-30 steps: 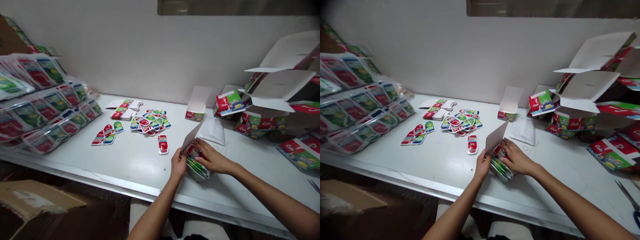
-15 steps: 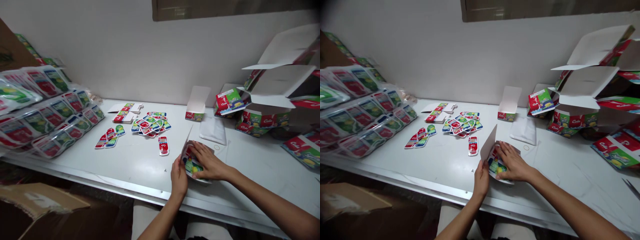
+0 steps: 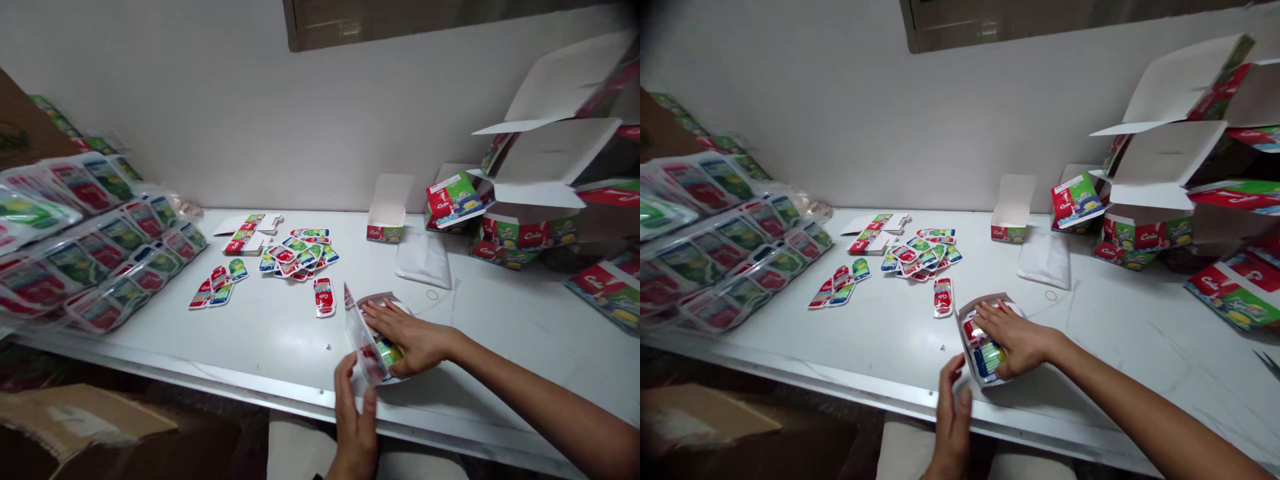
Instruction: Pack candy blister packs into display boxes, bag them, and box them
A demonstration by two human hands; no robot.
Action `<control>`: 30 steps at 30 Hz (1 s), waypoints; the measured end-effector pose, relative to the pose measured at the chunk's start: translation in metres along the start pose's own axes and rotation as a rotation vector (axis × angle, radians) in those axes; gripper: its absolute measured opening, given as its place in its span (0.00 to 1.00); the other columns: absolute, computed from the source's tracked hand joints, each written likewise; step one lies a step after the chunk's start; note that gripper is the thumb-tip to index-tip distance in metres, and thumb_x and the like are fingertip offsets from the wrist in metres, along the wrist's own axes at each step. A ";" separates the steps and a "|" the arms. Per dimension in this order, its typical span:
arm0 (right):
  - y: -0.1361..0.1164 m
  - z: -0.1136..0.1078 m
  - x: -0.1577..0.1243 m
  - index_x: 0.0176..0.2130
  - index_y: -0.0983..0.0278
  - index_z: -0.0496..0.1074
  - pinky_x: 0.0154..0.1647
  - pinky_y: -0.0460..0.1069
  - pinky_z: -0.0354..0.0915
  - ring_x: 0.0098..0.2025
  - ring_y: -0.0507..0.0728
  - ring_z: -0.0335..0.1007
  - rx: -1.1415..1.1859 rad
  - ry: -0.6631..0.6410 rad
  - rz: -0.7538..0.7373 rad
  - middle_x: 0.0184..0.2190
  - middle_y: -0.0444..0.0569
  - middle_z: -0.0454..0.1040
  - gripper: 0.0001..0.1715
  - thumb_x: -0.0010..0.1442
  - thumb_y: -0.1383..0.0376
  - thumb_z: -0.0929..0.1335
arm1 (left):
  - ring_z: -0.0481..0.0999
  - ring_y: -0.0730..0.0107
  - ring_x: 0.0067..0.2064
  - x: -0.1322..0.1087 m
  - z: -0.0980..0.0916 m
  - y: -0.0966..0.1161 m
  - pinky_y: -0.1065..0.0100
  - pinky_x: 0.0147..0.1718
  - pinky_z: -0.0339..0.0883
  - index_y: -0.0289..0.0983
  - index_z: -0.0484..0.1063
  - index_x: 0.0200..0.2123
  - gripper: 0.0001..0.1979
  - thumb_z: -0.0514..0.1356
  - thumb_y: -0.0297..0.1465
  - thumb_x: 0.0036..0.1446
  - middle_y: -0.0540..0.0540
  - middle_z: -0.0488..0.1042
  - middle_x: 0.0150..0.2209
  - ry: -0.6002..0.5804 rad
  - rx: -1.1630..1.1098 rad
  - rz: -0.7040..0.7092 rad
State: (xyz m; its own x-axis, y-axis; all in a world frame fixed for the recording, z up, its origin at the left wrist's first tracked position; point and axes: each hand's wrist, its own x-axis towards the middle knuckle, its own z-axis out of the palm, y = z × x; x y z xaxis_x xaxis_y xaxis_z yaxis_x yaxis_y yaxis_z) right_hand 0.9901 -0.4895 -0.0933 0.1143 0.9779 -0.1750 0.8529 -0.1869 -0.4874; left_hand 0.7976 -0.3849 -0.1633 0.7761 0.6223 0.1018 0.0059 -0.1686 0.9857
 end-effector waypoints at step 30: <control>-0.006 0.086 -0.072 0.57 0.61 0.68 0.58 0.60 0.63 0.55 0.65 0.68 1.355 0.851 0.549 0.55 0.52 0.72 0.34 0.56 0.47 0.69 | 0.73 0.58 0.41 0.116 0.057 0.071 0.63 0.40 0.67 0.37 0.68 0.50 0.18 0.60 0.28 0.53 0.40 0.72 0.40 -1.236 0.896 0.811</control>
State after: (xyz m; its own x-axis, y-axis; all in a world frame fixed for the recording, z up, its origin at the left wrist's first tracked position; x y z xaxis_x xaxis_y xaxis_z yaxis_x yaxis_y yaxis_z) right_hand 0.9330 -0.5666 -0.1509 0.8342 0.4602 -0.3038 -0.3442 0.0041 -0.9389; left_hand 0.9243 -0.3680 -0.0896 0.7424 -0.6648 -0.0830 -0.6118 -0.7232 0.3205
